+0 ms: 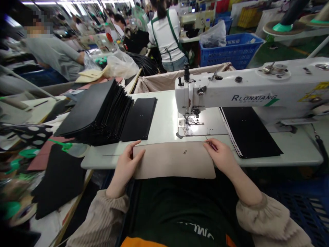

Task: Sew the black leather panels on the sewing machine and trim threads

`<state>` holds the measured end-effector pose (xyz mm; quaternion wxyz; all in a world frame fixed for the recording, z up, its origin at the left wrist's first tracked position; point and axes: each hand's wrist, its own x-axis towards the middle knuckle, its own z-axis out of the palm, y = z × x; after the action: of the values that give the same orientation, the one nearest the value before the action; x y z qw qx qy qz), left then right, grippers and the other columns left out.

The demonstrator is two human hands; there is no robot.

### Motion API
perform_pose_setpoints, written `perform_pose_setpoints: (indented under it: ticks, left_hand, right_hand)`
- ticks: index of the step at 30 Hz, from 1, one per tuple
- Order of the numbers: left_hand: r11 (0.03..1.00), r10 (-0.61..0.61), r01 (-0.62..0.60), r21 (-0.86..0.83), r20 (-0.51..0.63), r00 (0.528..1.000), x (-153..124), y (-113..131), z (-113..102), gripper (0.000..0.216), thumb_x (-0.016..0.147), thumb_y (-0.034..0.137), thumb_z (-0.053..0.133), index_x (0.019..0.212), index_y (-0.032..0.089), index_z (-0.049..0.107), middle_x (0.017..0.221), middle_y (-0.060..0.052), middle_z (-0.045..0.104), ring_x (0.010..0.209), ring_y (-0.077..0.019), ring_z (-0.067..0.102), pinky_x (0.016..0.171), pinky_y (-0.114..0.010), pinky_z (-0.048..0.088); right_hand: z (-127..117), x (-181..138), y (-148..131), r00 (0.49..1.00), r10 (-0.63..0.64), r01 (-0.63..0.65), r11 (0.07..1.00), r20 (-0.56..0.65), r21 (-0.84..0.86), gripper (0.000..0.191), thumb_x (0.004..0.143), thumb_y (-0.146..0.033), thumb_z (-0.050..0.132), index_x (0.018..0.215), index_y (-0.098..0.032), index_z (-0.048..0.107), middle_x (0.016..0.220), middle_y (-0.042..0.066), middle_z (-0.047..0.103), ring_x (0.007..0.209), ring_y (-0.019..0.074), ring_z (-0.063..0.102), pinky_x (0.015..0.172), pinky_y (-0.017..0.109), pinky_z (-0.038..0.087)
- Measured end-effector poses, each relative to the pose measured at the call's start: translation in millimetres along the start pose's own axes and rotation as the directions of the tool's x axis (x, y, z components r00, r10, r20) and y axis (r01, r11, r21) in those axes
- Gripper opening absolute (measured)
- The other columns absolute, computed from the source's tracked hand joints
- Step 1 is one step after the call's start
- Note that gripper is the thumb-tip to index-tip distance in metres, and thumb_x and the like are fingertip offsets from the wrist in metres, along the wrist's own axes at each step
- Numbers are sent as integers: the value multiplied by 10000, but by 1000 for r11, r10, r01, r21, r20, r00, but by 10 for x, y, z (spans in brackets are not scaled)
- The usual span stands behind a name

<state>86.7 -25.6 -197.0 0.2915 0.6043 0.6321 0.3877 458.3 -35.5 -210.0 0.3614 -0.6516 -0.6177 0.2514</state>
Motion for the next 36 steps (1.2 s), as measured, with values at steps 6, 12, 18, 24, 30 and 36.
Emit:
perform_pose_setpoints:
  ticks: [6, 12, 18, 24, 30, 36]
  left_hand:
    - [987, 60, -57, 149, -19, 998, 84, -62, 224, 470, 903, 387, 586, 1339, 223, 525, 1269, -78, 614, 1137, -251, 591, 1024, -397, 426]
    - [977, 44, -38, 210, -26, 999, 76, -73, 258, 446, 903, 364, 571, 1323, 218, 527, 1257, -74, 618, 1141, -258, 588, 1015, -395, 433]
    - [976, 60, -56, 210, -10, 998, 84, -75, 277, 398, 916, 344, 559, 1296, 232, 527, 1294, -61, 606, 1192, -258, 567, 1033, -397, 424]
    - [976, 47, -47, 214, 2, 999, 93, -83, 276, 408, 918, 352, 557, 1304, 226, 523, 1277, -68, 613, 1189, -263, 571, 1048, -406, 419]
    - [981, 34, -31, 193, -13, 999, 101, -94, 262, 450, 900, 382, 577, 1318, 224, 528, 1233, -72, 627, 1137, -264, 592, 1020, -403, 433]
    - [996, -77, 73, 43, 103, 992, 110, -175, 181, 569, 884, 460, 602, 1387, 226, 471, 993, -37, 690, 935, -237, 665, 847, -360, 496]
  right_hand:
    - [182, -47, 7, 971, -198, 119, 888, -135, -444, 348, 945, -372, 496, 1232, -237, 639, 1154, 94, 681, 966, 263, 652, 694, 337, 488]
    - [359, -275, -103, 948, -296, 319, 874, 119, -366, 336, 959, -388, 515, 1259, -282, 623, 1342, 50, 600, 1013, 218, 646, 700, 318, 510]
    - [559, -190, -163, 985, -144, 171, 919, 99, -356, 244, 928, -450, 577, 1099, -296, 659, 1167, 7, 647, 883, 194, 640, 608, 314, 449]
    - [622, -49, -212, 992, -109, 126, 912, 66, -390, 161, 955, -378, 536, 994, -262, 641, 1031, 28, 639, 783, 180, 591, 534, 305, 330]
    - [666, -44, -174, 989, -145, 140, 875, 25, -464, 143, 964, -333, 508, 980, -222, 598, 1019, 79, 619, 801, 206, 576, 528, 308, 309]
    - [614, -30, -114, 998, -54, 40, 939, -33, -340, 117, 938, -312, 500, 990, -217, 542, 963, 77, 647, 786, 227, 612, 599, 311, 386]
